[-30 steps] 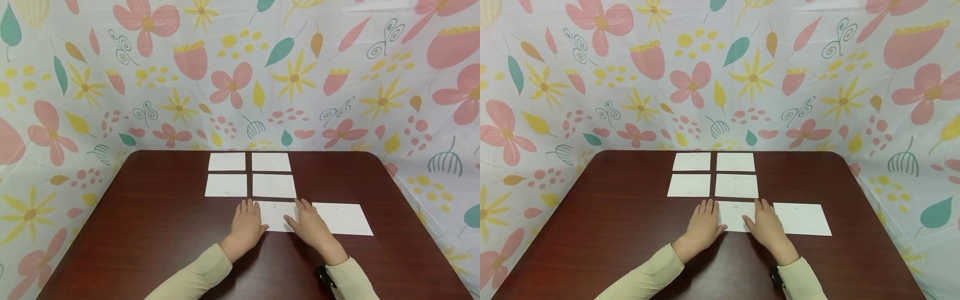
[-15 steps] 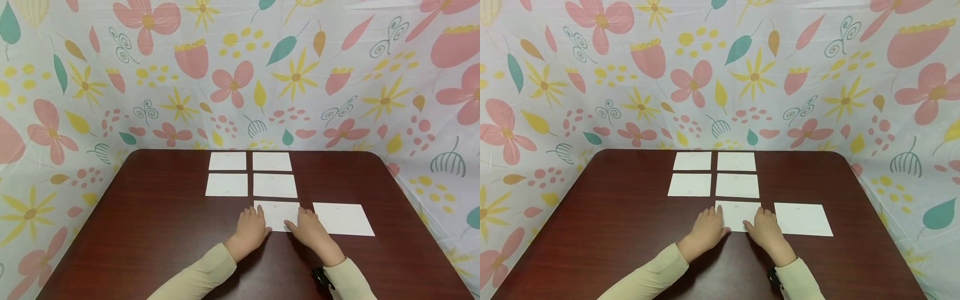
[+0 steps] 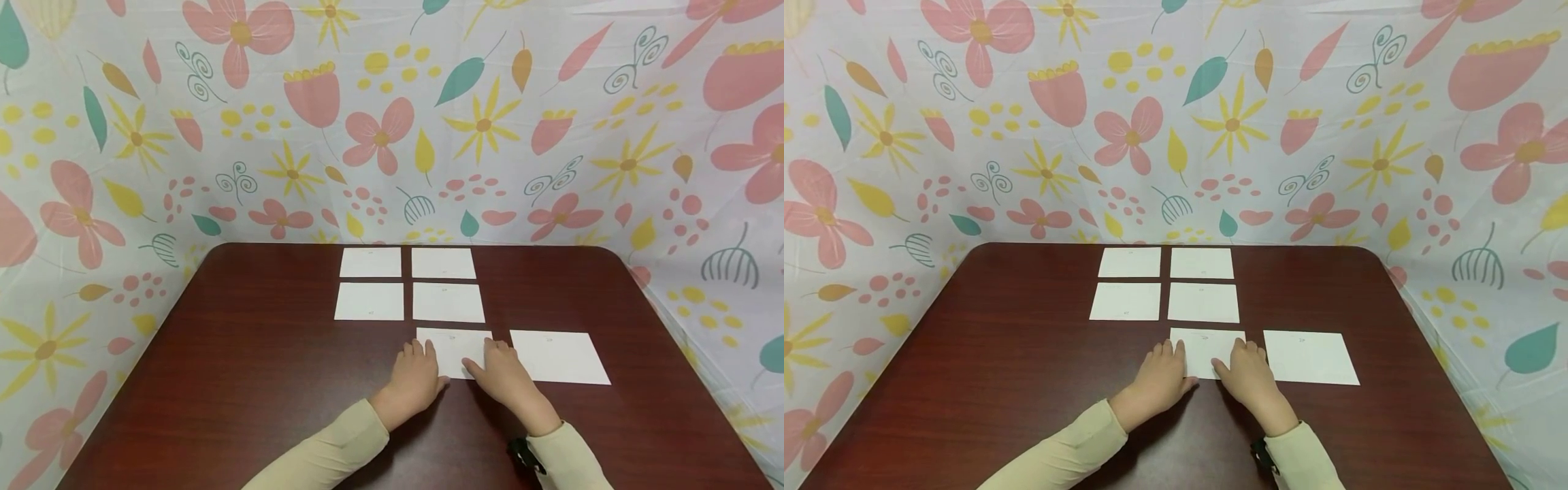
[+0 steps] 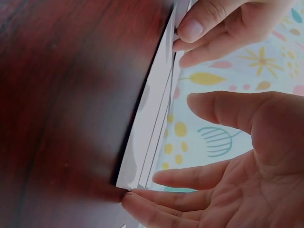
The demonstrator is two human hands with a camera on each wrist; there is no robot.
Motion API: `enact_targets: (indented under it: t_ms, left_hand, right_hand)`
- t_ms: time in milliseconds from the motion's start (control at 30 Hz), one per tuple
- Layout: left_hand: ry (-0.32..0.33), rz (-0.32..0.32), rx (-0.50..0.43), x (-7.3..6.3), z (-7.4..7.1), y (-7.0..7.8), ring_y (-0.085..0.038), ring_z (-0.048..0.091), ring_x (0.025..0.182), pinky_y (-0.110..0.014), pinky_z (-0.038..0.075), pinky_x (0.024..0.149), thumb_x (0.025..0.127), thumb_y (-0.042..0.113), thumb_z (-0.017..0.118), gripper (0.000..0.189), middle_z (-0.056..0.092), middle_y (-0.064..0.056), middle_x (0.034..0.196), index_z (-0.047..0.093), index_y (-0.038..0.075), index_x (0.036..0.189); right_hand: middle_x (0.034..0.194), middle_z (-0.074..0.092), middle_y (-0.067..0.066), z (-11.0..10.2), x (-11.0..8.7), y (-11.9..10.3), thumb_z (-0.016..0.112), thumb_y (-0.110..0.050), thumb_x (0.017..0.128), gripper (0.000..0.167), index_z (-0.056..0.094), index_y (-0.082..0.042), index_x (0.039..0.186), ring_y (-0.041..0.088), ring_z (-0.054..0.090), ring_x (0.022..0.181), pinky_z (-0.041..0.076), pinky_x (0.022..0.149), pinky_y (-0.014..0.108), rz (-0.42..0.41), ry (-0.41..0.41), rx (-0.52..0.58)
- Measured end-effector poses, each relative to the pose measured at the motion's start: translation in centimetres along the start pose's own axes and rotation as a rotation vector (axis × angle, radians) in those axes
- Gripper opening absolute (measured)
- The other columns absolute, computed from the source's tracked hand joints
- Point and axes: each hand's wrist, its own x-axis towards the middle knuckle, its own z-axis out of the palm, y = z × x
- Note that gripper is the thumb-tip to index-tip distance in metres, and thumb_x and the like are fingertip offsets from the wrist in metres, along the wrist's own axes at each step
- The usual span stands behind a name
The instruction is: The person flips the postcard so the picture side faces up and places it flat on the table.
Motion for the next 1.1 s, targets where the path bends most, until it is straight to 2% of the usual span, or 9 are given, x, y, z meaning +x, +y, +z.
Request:
enact_targets:
  t_ms: [133,333,533,767,900,1100]
  left_hand:
    - [0.001,-0.002,-0.052,-0.01,0.03,0.11,-0.039,0.055,0.114,-0.041,0.047,0.093,0.091,0.045,0.062,0.068,0.056,-0.030,0.123,0.052,-0.010,0.130]
    - [-0.011,-0.030,-0.196,0.29,0.02,0.04,-0.044,0.050,0.118,-0.046,0.045,0.095,0.093,0.040,0.062,0.068,0.052,-0.034,0.124,0.049,-0.014,0.131]
    - [-0.015,-0.064,-0.289,0.44,0.07,-0.11,-0.045,0.047,0.119,-0.048,0.045,0.095,0.093,0.037,0.062,0.068,0.049,-0.036,0.125,0.045,-0.016,0.132]
    - [0.025,-0.086,-0.363,0.41,0.16,-0.34,-0.044,0.045,0.118,-0.048,0.045,0.094,0.093,0.033,0.063,0.069,0.042,-0.038,0.130,0.041,-0.017,0.134]
    - [0.055,-0.100,-0.459,0.42,-0.02,-0.49,-0.047,0.043,0.121,-0.049,0.045,0.095,0.093,0.029,0.063,0.069,0.035,-0.042,0.135,0.038,-0.018,0.136]
    - [0.083,-0.112,-0.617,0.26,-0.54,-0.79,-0.048,0.039,0.126,-0.048,0.045,0.096,0.093,0.022,0.064,0.068,0.031,-0.042,0.139,0.034,-0.019,0.138]
  right_hand:
    - [0.116,0.049,0.046,0.04,0.09,0.21,0.064,-0.022,0.091,0.062,0.043,0.029,0.121,0.059,0.048,0.110,0.041,0.092,0.061,-0.011,0.014,0.016]
    - [0.116,0.050,0.046,0.18,0.34,0.57,0.064,-0.022,0.091,0.061,0.045,0.028,0.120,0.058,0.049,0.109,0.042,0.092,0.060,-0.029,0.016,0.037]
    - [0.121,0.047,0.045,0.05,0.21,0.62,0.062,-0.022,0.092,0.061,0.044,0.028,0.122,0.057,0.045,0.116,0.039,0.095,0.061,-0.029,-0.006,0.101]
    - [0.126,0.044,0.045,-0.03,0.07,0.27,0.060,-0.022,0.093,0.060,0.043,0.026,0.125,0.055,0.042,0.121,0.038,0.097,0.060,-0.011,-0.004,0.153]
    - [0.129,0.041,0.044,-0.12,0.01,0.16,0.058,-0.021,0.094,0.061,0.040,0.026,0.128,0.054,0.039,0.124,0.036,0.100,0.060,0.013,0.000,0.212]
    - [0.133,0.037,0.043,-0.35,0.00,0.14,0.059,-0.019,0.094,0.061,0.037,0.025,0.131,0.054,0.038,0.125,0.034,0.102,0.059,0.046,0.058,0.304]
